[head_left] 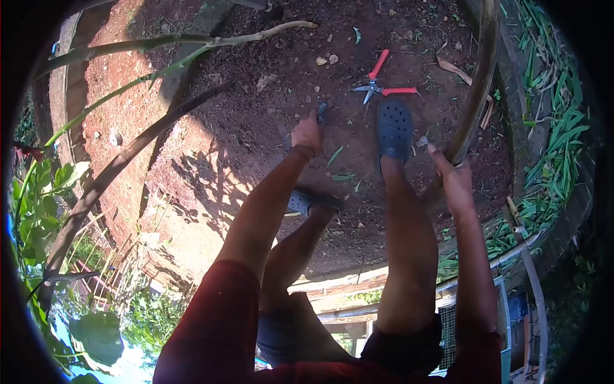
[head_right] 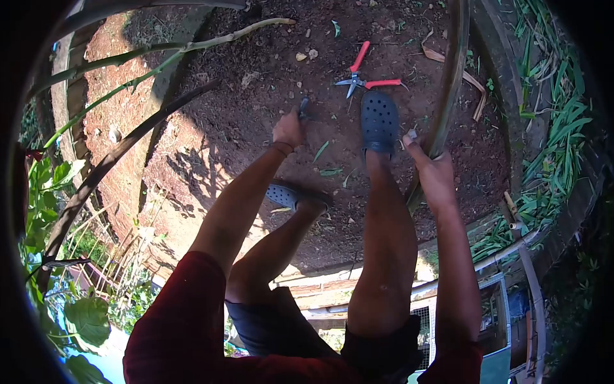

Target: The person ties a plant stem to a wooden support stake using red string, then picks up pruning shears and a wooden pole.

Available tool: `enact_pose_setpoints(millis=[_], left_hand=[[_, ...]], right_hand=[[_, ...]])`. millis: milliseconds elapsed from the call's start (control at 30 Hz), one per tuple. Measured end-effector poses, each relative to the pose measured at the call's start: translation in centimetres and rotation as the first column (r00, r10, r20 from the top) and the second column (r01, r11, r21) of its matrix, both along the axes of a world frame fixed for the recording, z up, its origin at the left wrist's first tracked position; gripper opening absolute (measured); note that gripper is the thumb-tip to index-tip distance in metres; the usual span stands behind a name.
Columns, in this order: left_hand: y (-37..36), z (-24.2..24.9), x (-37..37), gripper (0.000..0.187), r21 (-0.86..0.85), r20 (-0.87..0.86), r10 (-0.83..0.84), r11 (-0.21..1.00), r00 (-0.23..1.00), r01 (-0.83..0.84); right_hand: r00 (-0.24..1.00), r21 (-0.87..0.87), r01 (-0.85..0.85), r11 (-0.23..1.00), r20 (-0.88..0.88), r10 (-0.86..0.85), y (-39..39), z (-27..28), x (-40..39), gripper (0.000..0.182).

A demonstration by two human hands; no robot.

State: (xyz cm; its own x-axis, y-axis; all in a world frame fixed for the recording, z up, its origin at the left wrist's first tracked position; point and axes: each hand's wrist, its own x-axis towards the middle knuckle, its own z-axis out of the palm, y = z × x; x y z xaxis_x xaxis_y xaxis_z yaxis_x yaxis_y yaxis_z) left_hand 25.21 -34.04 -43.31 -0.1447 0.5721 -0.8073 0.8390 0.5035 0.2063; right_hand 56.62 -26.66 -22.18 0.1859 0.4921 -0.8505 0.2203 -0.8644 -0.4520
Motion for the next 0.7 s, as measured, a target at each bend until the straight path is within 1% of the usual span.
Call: enact_pose_setpoints(millis=[33, 67, 100, 133, 167, 200, 233, 300, 333, 367, 400, 433, 467, 500, 533, 567, 633, 667, 700], left_hand=[[-0.1, 0.6, -0.2, 0.046, -0.01, 0.008, -0.026, 1.0, 1.0, 0.026], [-0.3, 1.4, -0.6, 0.039, -0.005, 0.027, -0.002, 1.0, 1.0, 0.002], [-1.0, 2.5, -0.7, 0.033, -0.005, 0.051, 0.018, 1.0, 0.999, -0.018], [-1.6, 3.8, -1.2, 0.033, -0.023, 0.059, -0.021, 0.999, 0.998, 0.023], [-2.6, 5.3, -1.8, 0.036, -0.033, 0.127, -0.079, 0.996, 0.989, 0.084], [-3.0, 6.7, -1.9, 0.04, -0.029, 0.197, -0.136, 0.989, 0.971, 0.144], [-3.9, 8.4, -2.0, 0.04, -0.043, 0.205, -0.173, 0.982, 0.963, 0.186], [-4.3, 12.5, -3.1, 0.037, 0.024, 0.33, -0.201, 0.979, 0.922, 0.205], [-4.6, 14.9, -3.4, 0.037, 0.03, 0.326, -0.228, 0.973, 0.917, 0.231], [-4.4, 17.3, -3.5, 0.033, 0.005, 0.325, -0.206, 0.976, 0.923, 0.216], [-4.4, 19.3, -3.9, 0.031, -0.025, 0.322, -0.183, 0.979, 0.929, 0.201], [-4.2, 21.0, -4.2, 0.031, -0.012, 0.316, -0.211, 0.974, 0.925, 0.227], [-4.7, 21.9, -4.9, 0.031, -0.012, 0.346, -0.207, 0.974, 0.915, 0.225], [-4.6, 24.4, -5.2, 0.031, -0.021, 0.376, -0.202, 0.974, 0.904, 0.226], [-4.4, 26.8, -5.1, 0.029, 0.019, 0.37, -0.24, 0.968, 0.897, 0.252], [-3.9, 29.0, -4.8, 0.028, 0.007, 0.364, -0.261, 0.961, 0.894, 0.278], [-2.7, 33.2, -4.0, 0.028, 0.0, 0.382, -0.269, 0.957, 0.884, 0.291], [-2.4, 35.3, -3.6, 0.028, -0.011, 0.409, -0.251, 0.96, 0.877, 0.28], [-1.9, 37.4, -3.3, 0.028, 0.003, 0.415, -0.28, 0.952, 0.866, 0.306]], right_hand=[[1.0, 0.017, 0.008, 1.0, -0.018, -0.008, -0.6, 0.3, 0.4, 0.023], [0.999, 0.0, 0.039, 0.999, -0.011, -0.039, -0.9, 0.9, 0.8, 0.023], [1.0, -0.001, 0.019, 1.0, -0.004, -0.019, -1.1, 1.8, 1.4, 0.022], [1.0, 0.001, 0.005, 1.0, 0.0, -0.005, -1.3, 2.7, 1.8, 0.022], [0.999, -0.022, 0.046, 0.999, 0.005, -0.046, -1.7, 3.6, 2.1, 0.022], [0.997, 0.007, 0.054, 0.999, 0.051, -0.054, -1.8, 4.4, 2.5, 0.023], [0.993, 0.032, 0.06, 0.998, 0.096, -0.062, -2.3, 5.5, 2.8, 0.025], [0.989, 0.036, 0.113, 0.993, 0.086, -0.116, -2.8, 7.2, 3.4, 0.026], [0.989, 0.036, 0.121, 0.992, 0.081, -0.124, -2.9, 8.3, 3.9, 0.028], [0.986, 0.055, 0.143, 0.988, 0.078, -0.147, -3.0, 9.0, 4.4, 0.028], [0.983, 0.065, 0.145, 0.987, 0.108, -0.152, -3.5, 9.5, 4.7, 0.03], [0.977, 0.072, 0.152, 0.986, 0.138, -0.16, -4.3, 10.2, 4.9, 0.032], [0.972, 0.081, 0.185, 0.979, 0.134, -0.195, -4.9, 11.3, 5.0, 0.032], [0.968, 0.098, 0.188, 0.977, 0.148, -0.201, -5.9, 12.7, 5.0, 0.034], [0.963, 0.137, 0.192, 0.972, 0.166, -0.214, -6.2, 13.8, 5.2, 0.036], [0.951, 0.164, 0.232, 0.959, 0.17, -0.259, -7.0, 14.9, 5.3, 0.036], [0.954, 0.136, 0.219, 0.966, 0.179, -0.241, -8.0, 16.9, 5.5, 0.037], [0.944, 0.162, 0.244, 0.956, 0.184, -0.272, -8.0, 18.0, 5.6, 0.037], [0.956, 0.135, 0.228, 0.964, 0.158, -0.248, -8.2, 19.4, 5.5, 0.037]])
